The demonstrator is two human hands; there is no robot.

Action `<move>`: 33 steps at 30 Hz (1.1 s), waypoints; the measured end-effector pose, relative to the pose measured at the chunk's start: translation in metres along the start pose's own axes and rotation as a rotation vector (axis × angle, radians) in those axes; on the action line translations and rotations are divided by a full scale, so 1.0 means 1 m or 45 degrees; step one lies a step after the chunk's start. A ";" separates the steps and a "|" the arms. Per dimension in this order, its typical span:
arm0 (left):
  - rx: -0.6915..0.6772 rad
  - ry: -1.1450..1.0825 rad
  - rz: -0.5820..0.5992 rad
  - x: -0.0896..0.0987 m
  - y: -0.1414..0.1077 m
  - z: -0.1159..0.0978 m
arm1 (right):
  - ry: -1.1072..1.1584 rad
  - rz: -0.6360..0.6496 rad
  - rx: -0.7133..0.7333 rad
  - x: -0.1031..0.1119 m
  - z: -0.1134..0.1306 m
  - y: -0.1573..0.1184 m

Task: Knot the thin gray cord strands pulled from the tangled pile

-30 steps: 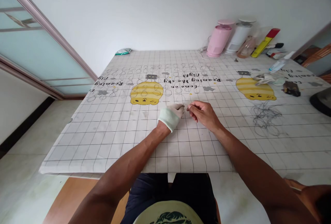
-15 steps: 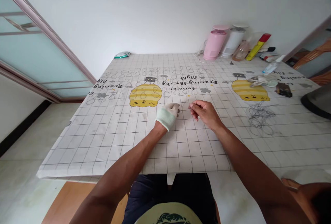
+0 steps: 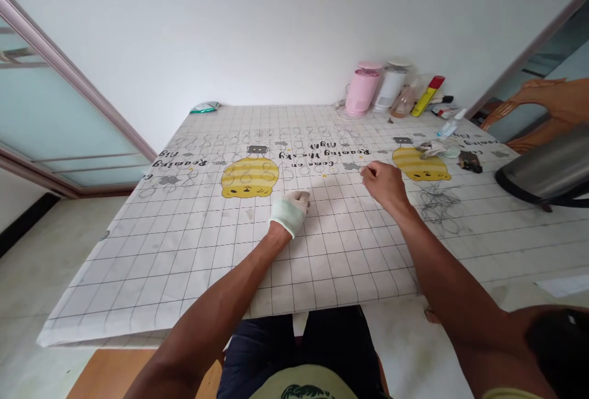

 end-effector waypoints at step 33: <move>-0.045 0.171 0.070 -0.005 -0.003 -0.002 | -0.528 0.508 0.511 -0.104 -0.038 0.046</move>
Point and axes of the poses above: each hand's wrist, its own y-axis towards the middle knuckle, its own x-axis out of the back of the hand, z = x × y, the point moved 9 cm from there along y, towards the middle knuckle, and after that the axes turned 13 degrees about -x, right-handed, at the moved point
